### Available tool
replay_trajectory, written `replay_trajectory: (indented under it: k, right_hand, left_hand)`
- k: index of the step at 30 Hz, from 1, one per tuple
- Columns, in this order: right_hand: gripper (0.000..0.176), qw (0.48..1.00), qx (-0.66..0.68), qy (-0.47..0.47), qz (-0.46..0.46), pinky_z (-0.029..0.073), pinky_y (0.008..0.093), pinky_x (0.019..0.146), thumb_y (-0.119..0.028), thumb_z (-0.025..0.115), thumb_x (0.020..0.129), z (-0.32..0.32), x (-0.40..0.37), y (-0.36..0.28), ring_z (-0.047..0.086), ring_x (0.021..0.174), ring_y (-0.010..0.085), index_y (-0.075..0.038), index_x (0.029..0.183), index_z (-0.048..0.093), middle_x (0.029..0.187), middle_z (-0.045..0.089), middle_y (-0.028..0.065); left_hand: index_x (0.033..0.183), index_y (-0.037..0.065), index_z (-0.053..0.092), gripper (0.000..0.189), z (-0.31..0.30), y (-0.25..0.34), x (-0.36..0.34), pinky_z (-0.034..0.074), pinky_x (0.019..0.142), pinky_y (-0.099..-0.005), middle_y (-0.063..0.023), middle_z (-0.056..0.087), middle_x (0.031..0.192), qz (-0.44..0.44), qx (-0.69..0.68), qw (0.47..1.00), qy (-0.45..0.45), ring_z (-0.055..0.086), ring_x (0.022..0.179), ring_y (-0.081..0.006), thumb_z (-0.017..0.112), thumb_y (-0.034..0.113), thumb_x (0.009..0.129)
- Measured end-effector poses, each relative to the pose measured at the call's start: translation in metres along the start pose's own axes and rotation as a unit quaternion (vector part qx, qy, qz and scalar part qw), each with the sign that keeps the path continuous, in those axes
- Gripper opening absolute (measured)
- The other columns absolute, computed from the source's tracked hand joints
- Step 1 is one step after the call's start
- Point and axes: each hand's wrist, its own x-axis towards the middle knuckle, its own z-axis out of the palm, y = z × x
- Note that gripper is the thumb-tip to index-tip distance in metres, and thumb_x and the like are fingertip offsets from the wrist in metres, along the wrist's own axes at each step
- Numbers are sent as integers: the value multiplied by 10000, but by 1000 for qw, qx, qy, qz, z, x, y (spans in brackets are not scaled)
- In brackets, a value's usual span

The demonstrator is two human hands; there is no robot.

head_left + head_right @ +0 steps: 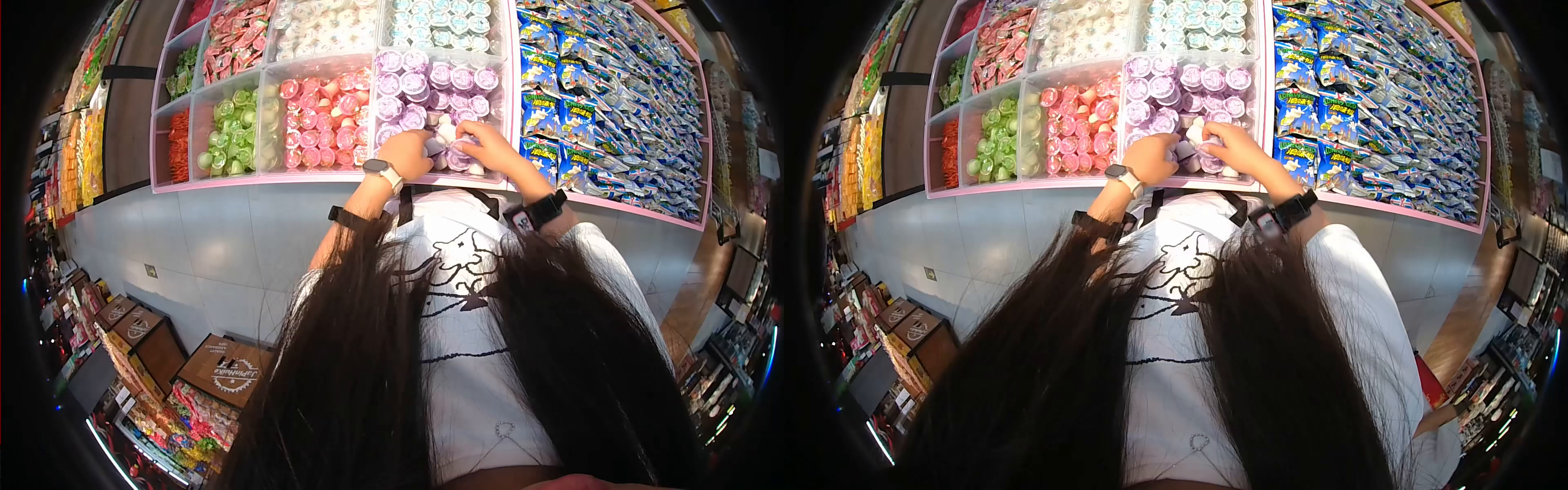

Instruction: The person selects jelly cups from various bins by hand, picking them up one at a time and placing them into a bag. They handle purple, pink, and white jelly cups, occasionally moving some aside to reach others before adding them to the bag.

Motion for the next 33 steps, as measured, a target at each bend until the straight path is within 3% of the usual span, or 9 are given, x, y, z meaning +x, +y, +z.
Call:
replay_trajectory:
  k: [2,3,5,9,13,17,24,28,33]
  right_hand:
    - [216,998,36,54,-13,393,306,722,-163,609,735,-5,-14,-14,523,793,215,-11,856,514,817,542,102]
    - [207,996,49,71,-36,392,305,727,-154,606,736,-13,-21,-21,521,798,216,-12,855,516,820,540,100]
    - [188,988,87,101,-80,389,304,737,-136,602,738,-18,-35,-38,516,809,217,-13,854,521,828,536,96]
    - [182,976,139,69,-156,383,310,766,-99,625,713,-13,-45,-70,507,852,219,-23,853,536,860,535,94]
    - [185,972,160,62,-162,382,324,782,-83,644,686,5,-36,-63,485,917,226,-43,840,550,919,543,83]
    - [190,980,135,47,-137,378,335,812,-94,660,667,5,-36,-79,474,978,231,-53,825,562,952,537,87]
    - [266,972,101,98,-186,377,329,840,-133,656,686,10,-11,-76,498,964,247,-41,911,547,975,534,101]
    - [361,989,66,104,-85,372,337,857,-164,635,705,9,-1,-52,489,992,264,-37,1017,506,1001,526,120]
    - [675,963,-245,95,55,327,426,913,-319,704,610,20,6,-7,396,1098,354,-95,1174,410,1142,435,186]
  left_hand:
    - [1331,111,241,719,5,-1,-7,464,797,-381,-127,333,1313,76,-134,985,72,545,952,-377,504,55,664]
    - [1334,111,230,727,6,3,-7,460,802,-377,-135,341,1301,68,-350,934,31,543,955,-374,493,35,661]
    - [1341,113,207,746,5,14,-18,454,812,-369,-151,356,1277,28,-716,695,-61,539,961,-368,472,-7,654]
    - [1360,152,145,808,-11,26,-38,367,901,-530,-179,330,1286,72,-847,474,-231,483,1050,-359,478,-50,652]
    - [1361,190,139,796,-10,32,-43,315,920,-586,-154,346,1279,105,-844,451,-270,451,1089,-344,493,-11,677]
    - [1313,64,236,639,-12,35,-45,376,897,-545,-152,416,1193,97,-852,447,-254,502,1010,-327,539,86,750]
    - [1126,-13,438,377,-11,-3,-43,483,723,-367,-160,510,1029,38,-871,471,-137,537,901,-281,524,125,786]
    - [1060,-16,482,329,-40,-31,-59,490,607,-289,-163,540,1000,37,-877,471,-89,547,887,-266,543,106,760]
    - [1035,-17,482,346,-59,-93,-73,448,554,-251,-101,559,902,-84,-757,642,87,539,788,-197,580,122,734]
